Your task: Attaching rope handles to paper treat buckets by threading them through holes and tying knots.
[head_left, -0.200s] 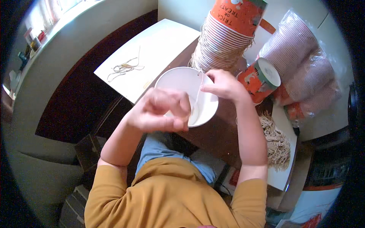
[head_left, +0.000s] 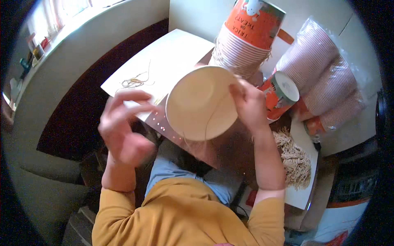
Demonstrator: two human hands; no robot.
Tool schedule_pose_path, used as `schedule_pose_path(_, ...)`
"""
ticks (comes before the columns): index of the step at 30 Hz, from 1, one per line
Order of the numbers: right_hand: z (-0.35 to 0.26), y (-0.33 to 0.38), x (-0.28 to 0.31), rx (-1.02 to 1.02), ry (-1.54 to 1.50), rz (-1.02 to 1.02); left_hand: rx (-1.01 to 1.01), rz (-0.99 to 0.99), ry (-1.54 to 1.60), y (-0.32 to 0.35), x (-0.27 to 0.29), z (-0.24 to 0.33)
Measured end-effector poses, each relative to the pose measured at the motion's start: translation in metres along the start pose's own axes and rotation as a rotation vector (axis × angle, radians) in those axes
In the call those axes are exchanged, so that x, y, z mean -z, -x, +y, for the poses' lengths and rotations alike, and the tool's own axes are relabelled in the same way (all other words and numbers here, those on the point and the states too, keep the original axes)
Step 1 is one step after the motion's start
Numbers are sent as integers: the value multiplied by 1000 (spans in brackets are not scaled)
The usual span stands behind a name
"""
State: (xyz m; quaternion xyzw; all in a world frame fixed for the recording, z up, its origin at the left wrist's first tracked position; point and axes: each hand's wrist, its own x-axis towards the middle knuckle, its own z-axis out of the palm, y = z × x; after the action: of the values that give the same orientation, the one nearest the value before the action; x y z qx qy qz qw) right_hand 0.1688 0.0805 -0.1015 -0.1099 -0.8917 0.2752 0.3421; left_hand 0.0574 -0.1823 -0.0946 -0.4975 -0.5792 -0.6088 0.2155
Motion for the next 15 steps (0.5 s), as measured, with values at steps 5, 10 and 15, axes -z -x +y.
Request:
schedule_pose_path(5, -29, 2, 38, 427, 50, 245, 542, -207, 339, -12, -19, -35)
schedule_pose_path(10, -78, -35, 81, 400, -428, 80, 353, -279, 706, -106, -46, -46)
schedule_pose_path(15, -69, -115, 130, 387, -364, 140, -135, -225, 416, -216, -91, -63)
